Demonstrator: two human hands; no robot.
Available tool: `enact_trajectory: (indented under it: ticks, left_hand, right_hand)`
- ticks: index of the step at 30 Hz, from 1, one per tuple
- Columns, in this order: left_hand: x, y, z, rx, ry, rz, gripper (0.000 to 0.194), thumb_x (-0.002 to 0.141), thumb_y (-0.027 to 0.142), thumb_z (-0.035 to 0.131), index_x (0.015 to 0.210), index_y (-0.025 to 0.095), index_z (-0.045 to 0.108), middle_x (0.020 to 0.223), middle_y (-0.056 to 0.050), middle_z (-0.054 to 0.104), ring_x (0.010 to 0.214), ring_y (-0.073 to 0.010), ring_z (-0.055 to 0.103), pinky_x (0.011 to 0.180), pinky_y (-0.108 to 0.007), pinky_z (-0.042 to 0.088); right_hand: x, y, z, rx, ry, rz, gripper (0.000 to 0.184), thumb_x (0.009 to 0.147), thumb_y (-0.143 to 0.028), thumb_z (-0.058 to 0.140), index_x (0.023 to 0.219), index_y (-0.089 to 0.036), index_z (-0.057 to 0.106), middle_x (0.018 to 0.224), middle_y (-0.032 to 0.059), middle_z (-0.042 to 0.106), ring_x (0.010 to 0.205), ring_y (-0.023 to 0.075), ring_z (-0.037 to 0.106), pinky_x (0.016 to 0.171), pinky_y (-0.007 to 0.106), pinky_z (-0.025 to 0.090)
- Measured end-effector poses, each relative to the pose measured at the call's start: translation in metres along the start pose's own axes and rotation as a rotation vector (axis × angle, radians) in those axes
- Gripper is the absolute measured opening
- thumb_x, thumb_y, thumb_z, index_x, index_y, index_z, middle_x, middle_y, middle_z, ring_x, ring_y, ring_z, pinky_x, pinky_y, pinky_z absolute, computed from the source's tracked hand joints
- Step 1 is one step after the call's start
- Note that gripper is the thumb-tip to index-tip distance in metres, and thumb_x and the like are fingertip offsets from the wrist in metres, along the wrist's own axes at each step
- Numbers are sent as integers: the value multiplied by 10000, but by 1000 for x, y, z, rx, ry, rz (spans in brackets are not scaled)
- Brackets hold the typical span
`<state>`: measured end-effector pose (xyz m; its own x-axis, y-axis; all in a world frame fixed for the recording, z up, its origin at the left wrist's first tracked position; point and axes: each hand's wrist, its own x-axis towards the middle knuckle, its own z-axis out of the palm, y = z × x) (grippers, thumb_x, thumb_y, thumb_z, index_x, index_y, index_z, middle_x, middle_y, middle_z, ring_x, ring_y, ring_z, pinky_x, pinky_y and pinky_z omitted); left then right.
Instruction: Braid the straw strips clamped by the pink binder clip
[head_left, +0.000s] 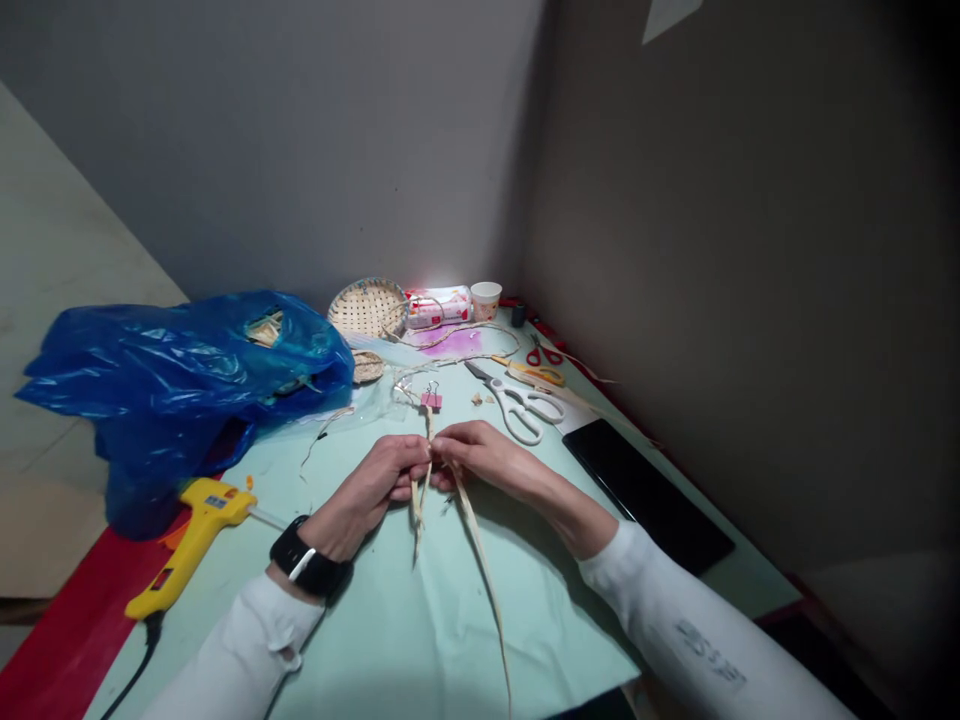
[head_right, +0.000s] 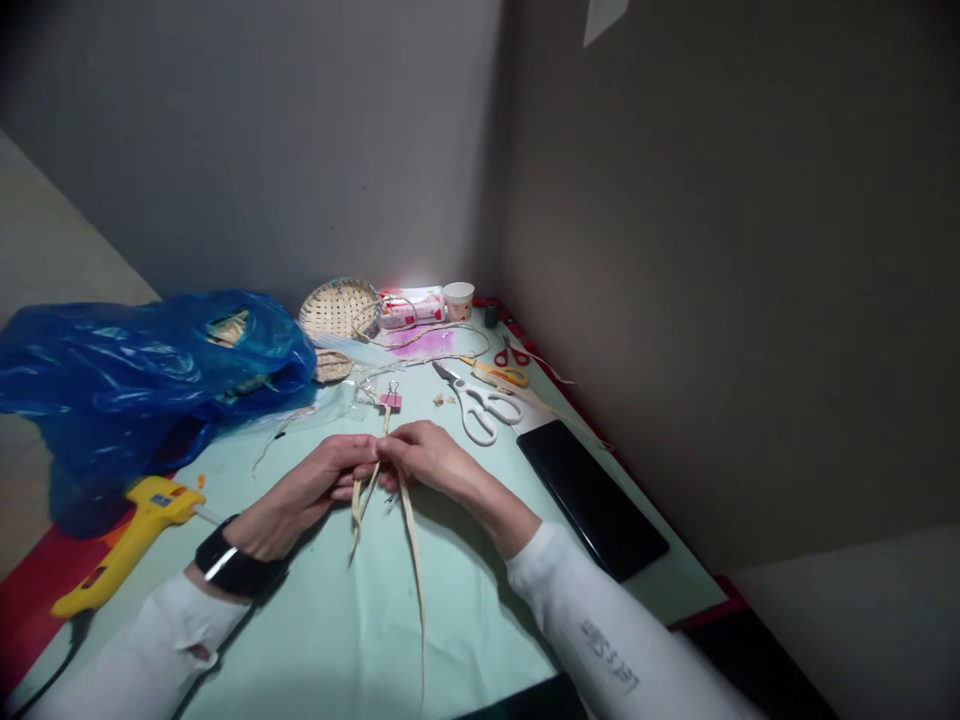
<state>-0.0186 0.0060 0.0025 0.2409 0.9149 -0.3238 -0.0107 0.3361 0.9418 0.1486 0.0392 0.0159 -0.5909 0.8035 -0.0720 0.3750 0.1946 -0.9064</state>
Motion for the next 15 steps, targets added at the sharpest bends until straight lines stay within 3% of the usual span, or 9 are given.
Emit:
enact_trajectory:
  ticks: [2,6,10,15]
  left_hand:
    - [0,1,1,38,2,-9,164,724,272,577,647,152,496,544,66,356,419,-36,251,394,-208,93]
    - [0,3,5,163,65,-13,135,715,273,557,656,157,520,501,79,359,399,-43,200,400,-215,107]
    - [-1,4,9,361,161,71,154,726,247,557,601,158,551,455,48,442,439,-79,321,452,-227,191]
    - [-12,10,7,666,198,146,281,782,258,525,515,176,502,451,33,483,491,-116,406,535,-258,258]
  right_hand:
    - [7,6,6,105,-103,43,246,908,-232,411,768,-130,586,605,7,585,521,98,523,542,209,379]
    - [11,13,11,53,-10,32,240,856,-204,443,661,-135,564,530,-40,448,474,69,367,512,214,281]
    - [9,14,8,-12,70,9,255,822,-210,477,599,-133,577,509,-45,402,521,81,333,525,237,231]
    - [6,17,13,-49,168,-4,288,784,-195,498,501,-152,463,463,-55,326,503,81,277,514,258,189]
